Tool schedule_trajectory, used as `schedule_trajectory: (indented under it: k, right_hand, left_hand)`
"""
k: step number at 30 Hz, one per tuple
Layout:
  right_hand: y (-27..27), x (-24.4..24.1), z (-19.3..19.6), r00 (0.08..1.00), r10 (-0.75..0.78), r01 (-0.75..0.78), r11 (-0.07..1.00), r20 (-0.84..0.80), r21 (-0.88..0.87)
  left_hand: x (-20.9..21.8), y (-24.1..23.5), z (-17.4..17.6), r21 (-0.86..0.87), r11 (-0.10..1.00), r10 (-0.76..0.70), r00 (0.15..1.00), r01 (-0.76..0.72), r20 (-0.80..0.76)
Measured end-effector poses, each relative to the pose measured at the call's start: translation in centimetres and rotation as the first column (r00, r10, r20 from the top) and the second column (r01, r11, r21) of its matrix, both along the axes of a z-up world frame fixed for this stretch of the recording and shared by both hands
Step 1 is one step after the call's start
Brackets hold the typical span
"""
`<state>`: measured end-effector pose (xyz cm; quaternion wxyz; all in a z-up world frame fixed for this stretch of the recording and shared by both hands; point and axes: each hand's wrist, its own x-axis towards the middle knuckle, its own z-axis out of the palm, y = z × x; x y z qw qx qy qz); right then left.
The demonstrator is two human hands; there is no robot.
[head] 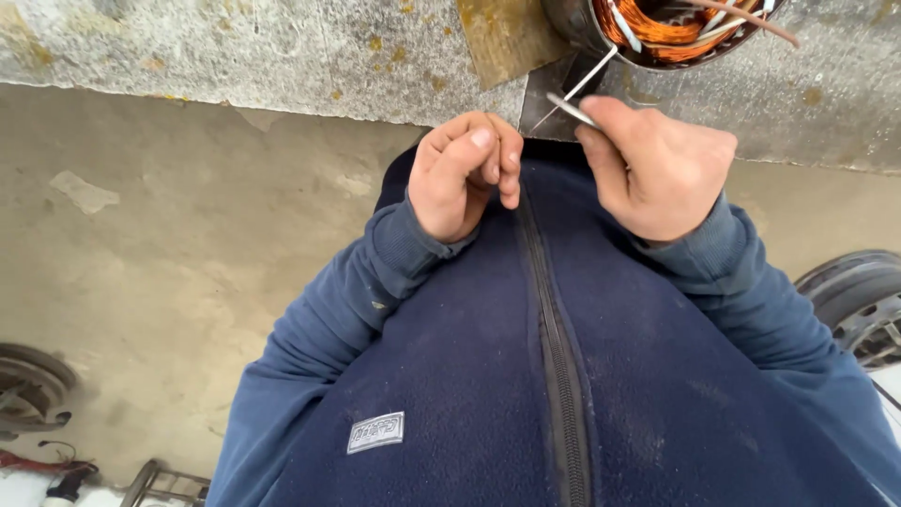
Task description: Winding and organizing copper wire coils inside an electric motor stator at a workbench.
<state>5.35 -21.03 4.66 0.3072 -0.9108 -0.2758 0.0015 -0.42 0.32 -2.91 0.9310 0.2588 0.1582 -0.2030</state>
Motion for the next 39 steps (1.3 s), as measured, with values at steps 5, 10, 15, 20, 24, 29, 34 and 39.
schedule_trajectory:
  k: [5,10,15,20,24,29,34,39]
  right_hand:
    - [0.7,-1.0,-0.3,0.999,0.03,-0.029,0.996,0.016,-0.087]
    - [0.0,-1.2,-0.6,0.999,-0.035,0.036,0.996,0.023,-0.079]
    - [1.3,0.5,1.2,0.994,0.031,-0.017,0.991,0.104,-0.134]
    - [-0.5,-0.7,-1.4,0.994,0.094,-0.087,0.989,0.055,-0.122]
    - [-6.8,-2.5,-5.6,0.937,-0.083,0.235,0.869,-0.34,0.435]
    - [-5.1,-3.5,-5.9,0.673,-0.041,0.345,0.9,-0.739,0.264]
    - [-0.4,-1.3,-3.1,0.689,0.046,0.187,0.953,-0.723,0.238]
    - [-0.2,0.3,-1.2,0.801,0.027,0.092,0.982,-0.598,0.167]
  left_hand:
    - [0.0,0.0,-0.2,-0.027,0.999,-0.018,0.999,0.017,-0.04]
    - [-0.1,0.0,-0.2,-0.04,0.999,-0.021,0.999,0.019,-0.042]
    - [-0.1,0.0,-0.3,-0.007,0.999,-0.036,0.998,0.036,-0.044]
    - [-0.2,0.3,-0.1,0.038,0.998,-0.043,0.999,0.044,-0.025]
    - [-0.2,0.6,-0.2,0.051,0.998,-0.029,1.0,0.029,-0.008]
    - [-0.2,0.7,-0.5,0.057,0.997,-0.046,0.999,0.047,-0.028]
    - [-0.4,0.8,-0.1,0.088,0.995,-0.048,0.999,0.05,-0.021]
    - [-0.2,0.8,0.0,0.155,0.986,-0.069,0.998,0.069,-0.002]
